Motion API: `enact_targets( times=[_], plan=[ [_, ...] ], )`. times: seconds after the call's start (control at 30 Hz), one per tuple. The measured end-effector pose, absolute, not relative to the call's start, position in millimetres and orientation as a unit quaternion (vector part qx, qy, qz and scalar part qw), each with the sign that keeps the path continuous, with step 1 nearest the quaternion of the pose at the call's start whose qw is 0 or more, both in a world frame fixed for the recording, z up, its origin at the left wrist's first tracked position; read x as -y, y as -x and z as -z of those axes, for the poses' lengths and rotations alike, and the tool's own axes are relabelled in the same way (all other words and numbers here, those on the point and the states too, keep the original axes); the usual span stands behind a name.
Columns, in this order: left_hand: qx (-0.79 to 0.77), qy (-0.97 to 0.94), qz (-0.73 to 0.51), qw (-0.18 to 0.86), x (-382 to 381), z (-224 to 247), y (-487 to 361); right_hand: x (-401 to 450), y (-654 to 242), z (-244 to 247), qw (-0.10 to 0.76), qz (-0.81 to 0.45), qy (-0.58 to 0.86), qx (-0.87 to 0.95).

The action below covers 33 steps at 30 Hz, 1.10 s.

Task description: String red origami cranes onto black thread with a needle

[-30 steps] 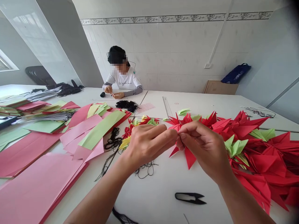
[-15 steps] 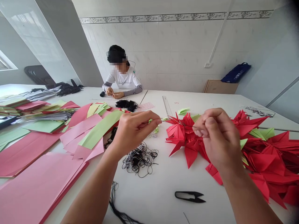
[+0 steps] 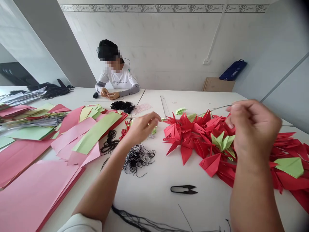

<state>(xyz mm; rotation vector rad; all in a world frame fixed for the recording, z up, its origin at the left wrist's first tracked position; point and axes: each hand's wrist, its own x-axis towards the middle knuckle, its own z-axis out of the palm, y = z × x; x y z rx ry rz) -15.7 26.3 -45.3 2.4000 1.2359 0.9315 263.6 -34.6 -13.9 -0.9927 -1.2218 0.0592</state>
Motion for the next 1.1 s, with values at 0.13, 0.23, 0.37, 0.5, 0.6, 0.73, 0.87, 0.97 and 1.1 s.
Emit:
enact_targets(
  times=[0.13, 0.23, 0.37, 0.5, 0.6, 0.73, 0.87, 0.97, 1.1],
  plan=[
    [-0.356, -0.904, -0.204, 0.117, -44, 103, -22, 32, -266, 12, 0.774, -0.126, 0.35, 0.513],
    [-0.345, -0.926, -0.133, 0.077, -49, 139, -44, 31, -263, 14, 0.754, -0.193, 0.351, 0.521],
    [-0.368, -0.919, -0.134, 0.053, -58, 143, -40, 29, -256, 18, 0.731, -0.265, 0.341, 0.529],
    [-0.438, -0.868, -0.227, 0.059, -64, 104, -11, 23, -250, 25, 0.722, -0.265, 0.349, 0.535],
    [-0.442, -0.828, -0.333, 0.095, -58, 64, 5, 21, -245, 32, 0.707, -0.217, 0.367, 0.563],
    [-0.368, -0.808, -0.427, 0.168, -32, 22, 10, 26, -231, 34, 0.666, -0.135, 0.419, 0.601],
    [-0.319, -0.844, -0.39, 0.181, -3, 3, 13, 32, -213, 28, 0.65, -0.081, 0.432, 0.62],
    [-0.333, -0.868, -0.337, 0.148, 4, 0, 19, 33, -203, 24, 0.662, -0.055, 0.411, 0.624],
    [-0.348, -0.898, -0.231, 0.138, -16, 18, 18, 32, -203, 24, 0.646, -0.05, 0.398, 0.65]
  ],
)
